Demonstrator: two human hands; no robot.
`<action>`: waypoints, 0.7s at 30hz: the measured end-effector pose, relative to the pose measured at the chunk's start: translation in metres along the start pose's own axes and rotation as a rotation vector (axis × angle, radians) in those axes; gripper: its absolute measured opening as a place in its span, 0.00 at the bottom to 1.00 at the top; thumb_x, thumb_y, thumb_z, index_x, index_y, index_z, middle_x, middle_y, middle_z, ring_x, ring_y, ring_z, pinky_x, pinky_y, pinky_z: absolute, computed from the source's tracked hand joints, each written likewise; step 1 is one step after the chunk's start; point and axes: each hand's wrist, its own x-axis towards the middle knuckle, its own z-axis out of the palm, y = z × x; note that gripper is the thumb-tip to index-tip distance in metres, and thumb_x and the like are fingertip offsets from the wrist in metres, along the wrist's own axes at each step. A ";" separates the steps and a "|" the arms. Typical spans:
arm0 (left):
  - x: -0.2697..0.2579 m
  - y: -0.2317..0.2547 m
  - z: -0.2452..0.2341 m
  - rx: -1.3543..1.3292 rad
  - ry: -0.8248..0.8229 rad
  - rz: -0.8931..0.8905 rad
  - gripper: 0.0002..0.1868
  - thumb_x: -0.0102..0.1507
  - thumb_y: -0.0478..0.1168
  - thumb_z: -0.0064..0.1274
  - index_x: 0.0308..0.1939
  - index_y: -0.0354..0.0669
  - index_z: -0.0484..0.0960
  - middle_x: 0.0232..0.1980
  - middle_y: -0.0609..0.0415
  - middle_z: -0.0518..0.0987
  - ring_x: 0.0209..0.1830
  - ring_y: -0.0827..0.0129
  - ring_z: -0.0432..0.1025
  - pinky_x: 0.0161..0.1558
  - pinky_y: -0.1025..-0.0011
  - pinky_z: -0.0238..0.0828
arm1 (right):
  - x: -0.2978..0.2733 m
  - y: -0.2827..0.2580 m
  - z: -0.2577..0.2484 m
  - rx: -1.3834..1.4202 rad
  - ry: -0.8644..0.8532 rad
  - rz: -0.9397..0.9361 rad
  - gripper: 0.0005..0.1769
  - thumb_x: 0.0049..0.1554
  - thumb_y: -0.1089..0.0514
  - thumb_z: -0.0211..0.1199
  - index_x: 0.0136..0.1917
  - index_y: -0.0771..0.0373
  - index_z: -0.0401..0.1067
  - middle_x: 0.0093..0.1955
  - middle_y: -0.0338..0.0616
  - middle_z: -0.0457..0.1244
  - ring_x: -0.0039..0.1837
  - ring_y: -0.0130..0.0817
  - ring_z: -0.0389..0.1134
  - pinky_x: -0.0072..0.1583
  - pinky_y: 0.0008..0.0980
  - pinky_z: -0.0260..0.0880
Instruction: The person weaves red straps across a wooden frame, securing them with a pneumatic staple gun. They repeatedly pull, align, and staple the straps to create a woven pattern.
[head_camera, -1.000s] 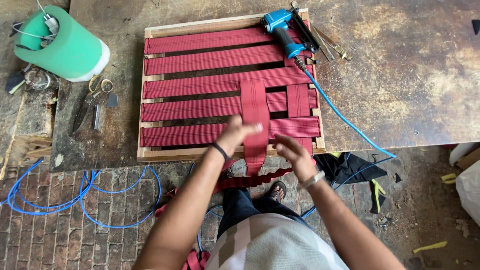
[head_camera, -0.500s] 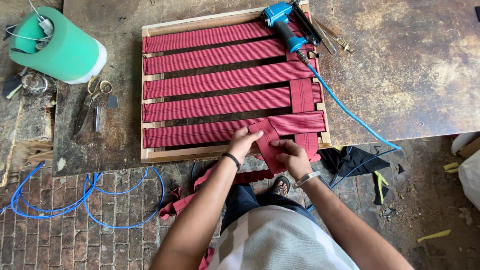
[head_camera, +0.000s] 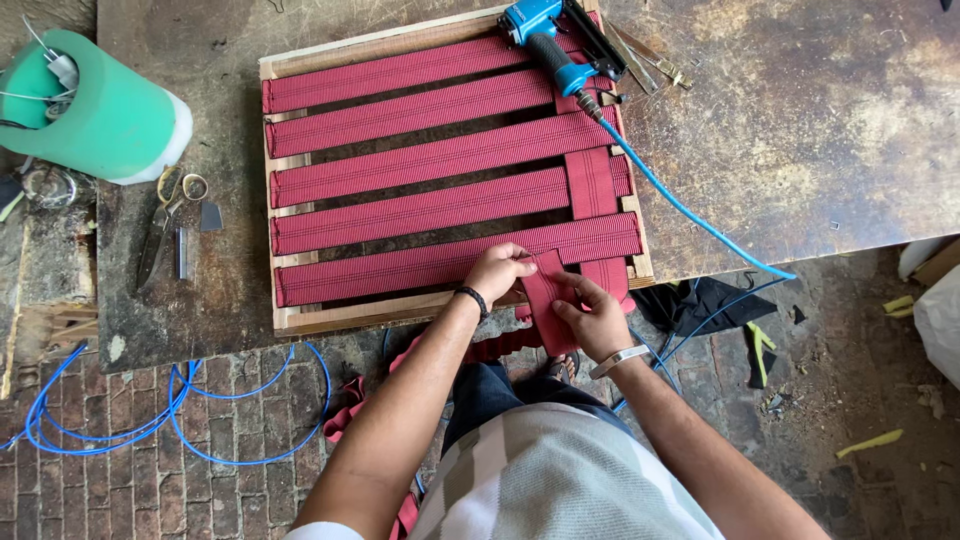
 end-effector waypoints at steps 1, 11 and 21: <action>0.002 0.002 0.001 0.016 0.010 0.044 0.09 0.62 0.37 0.58 0.45 0.37 0.83 0.41 0.52 0.84 0.40 0.67 0.79 0.42 0.66 0.78 | 0.000 -0.004 0.000 -0.037 0.016 0.010 0.27 0.56 0.62 0.67 0.69 0.54 0.72 0.53 0.42 0.71 0.54 0.26 0.71 0.55 0.27 0.73; 0.049 0.051 -0.029 0.785 0.502 0.507 0.11 0.65 0.45 0.53 0.48 0.47 0.85 0.49 0.50 0.83 0.47 0.52 0.78 0.45 0.55 0.77 | 0.107 -0.014 0.012 0.134 0.143 0.152 0.24 0.54 0.70 0.63 0.63 0.62 0.77 0.53 0.45 0.73 0.52 0.33 0.74 0.54 0.30 0.76; 0.228 0.024 -0.063 1.217 -0.241 0.159 0.17 0.68 0.52 0.48 0.48 0.51 0.87 0.48 0.45 0.84 0.50 0.52 0.79 0.55 0.56 0.75 | 0.203 0.082 0.040 0.196 0.474 0.434 0.19 0.54 0.73 0.65 0.55 0.63 0.62 0.48 0.46 0.63 0.46 0.36 0.68 0.45 0.36 0.74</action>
